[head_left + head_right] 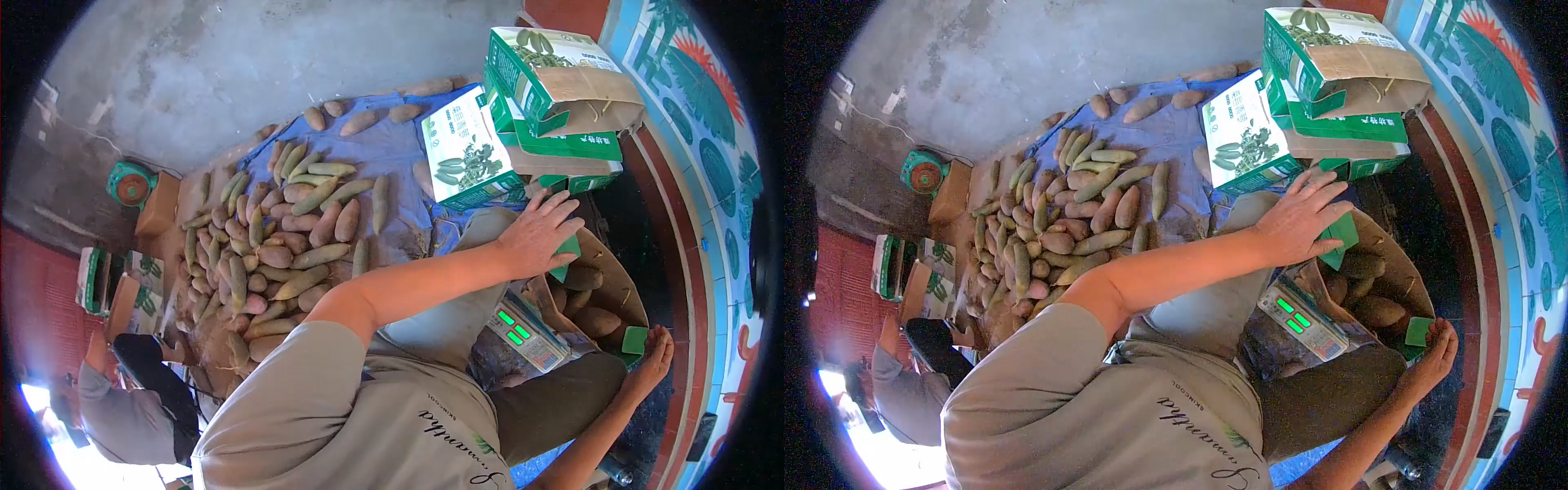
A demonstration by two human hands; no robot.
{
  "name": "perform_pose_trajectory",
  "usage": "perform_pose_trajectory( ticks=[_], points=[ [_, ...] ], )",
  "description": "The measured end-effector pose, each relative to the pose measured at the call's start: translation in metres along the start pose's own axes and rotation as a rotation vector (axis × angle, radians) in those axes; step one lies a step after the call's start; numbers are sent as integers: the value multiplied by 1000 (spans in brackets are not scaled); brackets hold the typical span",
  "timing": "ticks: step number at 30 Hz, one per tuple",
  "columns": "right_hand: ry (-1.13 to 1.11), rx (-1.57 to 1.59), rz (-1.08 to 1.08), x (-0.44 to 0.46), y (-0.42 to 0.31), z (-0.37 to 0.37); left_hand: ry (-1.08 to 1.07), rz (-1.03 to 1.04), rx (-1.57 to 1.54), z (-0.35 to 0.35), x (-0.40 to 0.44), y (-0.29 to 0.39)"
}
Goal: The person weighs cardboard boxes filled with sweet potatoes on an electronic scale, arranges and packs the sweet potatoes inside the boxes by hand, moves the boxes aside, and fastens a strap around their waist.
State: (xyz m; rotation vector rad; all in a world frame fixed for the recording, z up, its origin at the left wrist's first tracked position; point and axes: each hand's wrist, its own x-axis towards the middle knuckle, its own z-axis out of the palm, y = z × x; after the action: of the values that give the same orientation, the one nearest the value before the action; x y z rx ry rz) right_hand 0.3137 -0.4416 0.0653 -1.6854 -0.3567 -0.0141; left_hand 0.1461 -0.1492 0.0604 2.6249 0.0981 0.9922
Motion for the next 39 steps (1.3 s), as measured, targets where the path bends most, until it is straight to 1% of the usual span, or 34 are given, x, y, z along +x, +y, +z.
perform_pose_trajectory(
  ticks=[5, 11, 15, 17, 19, 20, 21, 22, 23, 24, 25, 27, 31, 33, 36, 37, 38, 39],
  points=[
    [-22, 0, 18, 4, 9, -6, 26, 1, -1, 1, -1, -2],
    [-26, 2, -14, 4, 11, -5, 37, 4, 5, -1, -1, -1],
    [-15, -72, 1, 1, 1, 4, 5, -1, -10, -2, 0, 1],
    [25, -144, 12, -1, -5, 4, 4, 2, 64, -1, -1, 0],
    [37, -280, -46, -2, -4, 6, -2, 32, 38, -2, 2, -4],
    [35, -564, -331, 1, 13, -3, -45, 10, 25, -5, 5, -3],
    [59, -545, -252, -7, -8, 5, -65, -13, 23, -7, 7, 1],
    [92, -340, -118, -9, -13, 8, -85, -36, 22, -8, 10, 6],
    [179, -299, -61, -6, -8, 7, -68, 16, 48, -10, 14, 13],
    [170, -212, -86, -6, -10, 5, -72, 29, 58, -5, 13, 13],
    [184, -194, -79, -7, -13, 1, -64, 41, 47, 0, 9, 12],
    [215, 43, -49, -4, 3, -8, -93, 82, 67, 2, 8, 14],
    [326, 122, -128, 4, 12, -47, -103, 122, 99, 12, 9, 19],
    [412, 139, -133, 10, 21, -81, -114, 126, 110, 14, 10, 25],
    [538, 78, -156, 17, 34, -138, -124, 127, 101, 16, 12, 31],
    [579, 52, -209, 21, 44, -161, -132, 136, 106, 18, 13, 33],
    [645, -27, -172, 24, 55, -186, -141, 143, 113, 19, 13, 33],
    [737, -277, -79, 23, 54, -209, -151, 148, 123, 21, 13, 34]
  ],
)
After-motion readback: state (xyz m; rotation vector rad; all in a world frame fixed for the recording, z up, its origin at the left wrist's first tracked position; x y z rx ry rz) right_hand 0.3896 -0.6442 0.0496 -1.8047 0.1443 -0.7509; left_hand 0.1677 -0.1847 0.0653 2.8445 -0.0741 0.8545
